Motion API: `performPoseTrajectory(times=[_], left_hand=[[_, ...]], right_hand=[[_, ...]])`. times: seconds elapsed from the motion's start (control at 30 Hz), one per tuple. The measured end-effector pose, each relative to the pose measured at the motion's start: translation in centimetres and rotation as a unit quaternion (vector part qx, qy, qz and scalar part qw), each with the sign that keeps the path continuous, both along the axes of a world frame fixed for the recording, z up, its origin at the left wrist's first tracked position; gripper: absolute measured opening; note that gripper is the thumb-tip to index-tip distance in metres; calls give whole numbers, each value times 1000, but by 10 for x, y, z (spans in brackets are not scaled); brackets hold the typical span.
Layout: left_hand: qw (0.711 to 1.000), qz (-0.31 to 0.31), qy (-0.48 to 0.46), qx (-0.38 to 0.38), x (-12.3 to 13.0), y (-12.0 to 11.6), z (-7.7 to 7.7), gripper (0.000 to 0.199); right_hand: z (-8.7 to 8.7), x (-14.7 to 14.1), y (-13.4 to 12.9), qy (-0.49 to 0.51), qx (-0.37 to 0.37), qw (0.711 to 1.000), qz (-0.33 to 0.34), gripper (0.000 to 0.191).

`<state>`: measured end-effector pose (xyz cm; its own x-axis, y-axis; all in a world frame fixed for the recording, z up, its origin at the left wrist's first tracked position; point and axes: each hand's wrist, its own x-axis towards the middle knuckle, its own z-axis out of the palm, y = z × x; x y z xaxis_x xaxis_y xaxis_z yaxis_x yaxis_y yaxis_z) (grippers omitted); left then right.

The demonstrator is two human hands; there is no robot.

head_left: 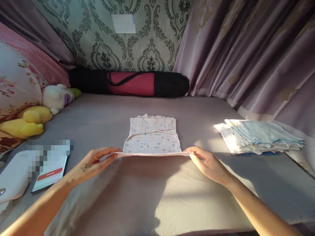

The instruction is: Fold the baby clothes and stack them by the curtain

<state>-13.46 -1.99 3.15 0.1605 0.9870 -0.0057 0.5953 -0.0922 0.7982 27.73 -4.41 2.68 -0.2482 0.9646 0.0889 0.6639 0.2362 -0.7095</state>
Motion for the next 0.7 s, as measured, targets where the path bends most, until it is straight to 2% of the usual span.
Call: performPoseTrajectory(times=[0.1,0.27,0.37,0.47,0.53,0.7], left_hand=[[997,-29,-50,-52,4,24,4,42],[986,47,-156,-40,22,70,-5,46],[979,79,-184,-24,34,98,-19,41],[981,110,-159,-6,43,123,-34,36],[983,136,-122,6,47,137,-43,33],[986,158,2,55,58,157,-53,32]], right_hand=[[-1,-7,23,48,3,998,-44,25],[-14,-24,74,80,35,986,-142,27],[-21,-36,104,31,63,981,-181,29],[-25,-47,128,-44,74,973,-213,32],[-28,-51,140,-91,56,968,-226,36],[-35,-54,159,-171,30,958,-229,40]])
